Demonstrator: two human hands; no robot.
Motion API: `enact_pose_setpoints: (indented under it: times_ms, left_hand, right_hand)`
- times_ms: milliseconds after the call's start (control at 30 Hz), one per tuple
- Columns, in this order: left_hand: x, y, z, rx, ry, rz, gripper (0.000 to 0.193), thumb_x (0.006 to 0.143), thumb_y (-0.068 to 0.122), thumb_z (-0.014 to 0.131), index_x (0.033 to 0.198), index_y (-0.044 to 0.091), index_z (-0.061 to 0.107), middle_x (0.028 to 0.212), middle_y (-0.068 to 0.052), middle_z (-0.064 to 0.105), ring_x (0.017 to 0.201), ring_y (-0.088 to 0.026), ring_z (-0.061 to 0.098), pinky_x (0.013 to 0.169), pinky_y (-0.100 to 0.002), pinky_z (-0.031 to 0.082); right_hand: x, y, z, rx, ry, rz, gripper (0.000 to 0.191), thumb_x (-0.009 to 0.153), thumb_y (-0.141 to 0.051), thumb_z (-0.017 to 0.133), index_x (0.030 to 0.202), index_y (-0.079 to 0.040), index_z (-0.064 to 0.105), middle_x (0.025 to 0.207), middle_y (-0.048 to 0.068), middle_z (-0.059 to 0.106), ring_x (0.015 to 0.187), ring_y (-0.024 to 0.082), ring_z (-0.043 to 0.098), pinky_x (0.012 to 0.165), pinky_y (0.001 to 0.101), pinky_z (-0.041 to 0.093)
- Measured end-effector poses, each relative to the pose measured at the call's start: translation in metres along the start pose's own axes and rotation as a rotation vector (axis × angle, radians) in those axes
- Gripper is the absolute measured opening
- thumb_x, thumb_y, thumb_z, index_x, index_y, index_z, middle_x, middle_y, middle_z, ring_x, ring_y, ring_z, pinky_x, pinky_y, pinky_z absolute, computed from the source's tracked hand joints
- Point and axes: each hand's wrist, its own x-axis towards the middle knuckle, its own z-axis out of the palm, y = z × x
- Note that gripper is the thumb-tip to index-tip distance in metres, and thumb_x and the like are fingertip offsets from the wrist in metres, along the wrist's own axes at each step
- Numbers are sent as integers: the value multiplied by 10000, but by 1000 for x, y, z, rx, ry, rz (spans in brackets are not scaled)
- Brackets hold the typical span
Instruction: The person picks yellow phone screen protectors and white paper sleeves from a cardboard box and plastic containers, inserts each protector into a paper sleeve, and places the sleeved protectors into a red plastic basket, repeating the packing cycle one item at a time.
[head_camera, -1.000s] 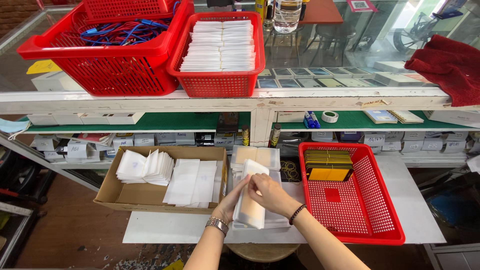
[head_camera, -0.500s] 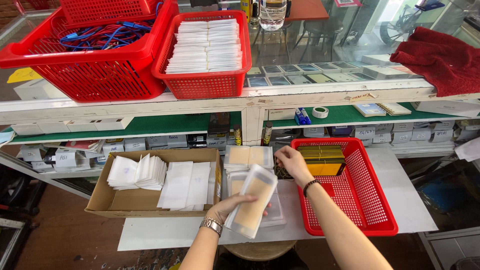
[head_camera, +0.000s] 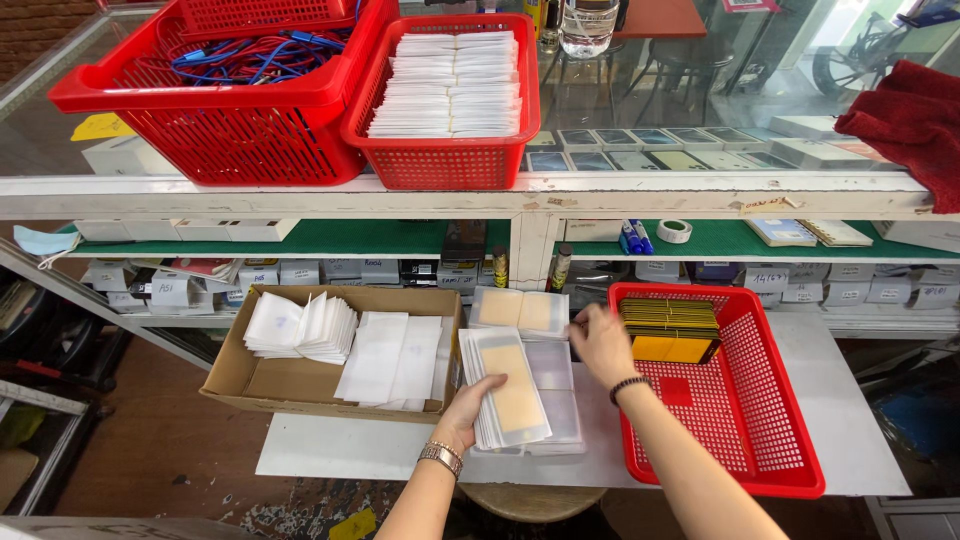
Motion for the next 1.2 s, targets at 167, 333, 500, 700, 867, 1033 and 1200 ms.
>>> enact_pose_setpoints:
  times_ms: [167, 333, 500, 700, 867, 1033, 1200]
  left_hand:
    - [2, 5, 6, -93, -45, -15, 707, 844, 448, 747, 1351, -17, 585, 1205, -183, 712, 1022, -247, 735, 848, -363, 624]
    - [-3, 13, 7, 10, 69, 31, 720, 817, 382, 783, 1364, -31, 562, 1218, -178, 722, 1078, -258, 732, 879, -376, 623]
    - [2, 14, 5, 354, 234, 303, 754, 799, 287, 793, 1409, -21, 475, 1266, -201, 701, 1129, -294, 721, 930, -401, 597]
    - [10, -2, 22, 1037, 573, 648, 934, 812, 211, 787, 1532, -59, 258, 1391, -345, 508, 1272, -429, 533, 1093, -428, 430]
    - [9, -6, 48, 852, 576, 903, 692, 935, 218, 647, 1522, -31, 379, 1410, -258, 576, 1275, -342, 581, 1052, -405, 453]
    - [31, 42, 50, 46, 71, 378, 491, 932, 327, 714, 1264, -31, 665, 1153, -141, 737, 1000, -217, 697, 860, -360, 554]
    - [38, 58, 41, 52, 80, 407, 461, 885, 311, 753, 1204, -12, 676, 1107, -111, 741, 948, -204, 708, 801, -379, 587]
  right_hand:
    - [-45, -18, 42, 632, -636, 254, 829, 858, -486, 820, 1420, 17, 475, 1183, 201, 686, 1050, 250, 702, 907, 346, 574]
    - [-65, -16, 56, 1078, -487, 472, 697, 829, -293, 772, 1378, 32, 490, 1138, 203, 703, 1005, 257, 725, 837, 380, 616]
    - [-61, -8, 50, 1162, -409, 471, 453, 903, -196, 708, 1285, 25, 607, 1136, 134, 734, 959, 197, 732, 852, 321, 595]
    - [-56, -8, 42, 880, -218, 353, 325, 958, -191, 644, 1213, 8, 671, 1058, 103, 769, 903, 158, 714, 804, 304, 556]
    - [-46, -13, 37, 1423, -372, 415, 358, 949, -184, 651, 1265, -17, 629, 1131, 74, 728, 981, 141, 704, 854, 307, 584]
    - [-53, -23, 31, 1432, -505, 281, 391, 966, -209, 661, 1303, -14, 618, 1187, 82, 716, 1047, 140, 688, 892, 288, 582]
    - [-73, -38, 23, 1222, -602, 236, 415, 951, -226, 633, 1326, -59, 574, 1174, 53, 703, 1034, 137, 693, 826, 336, 652]
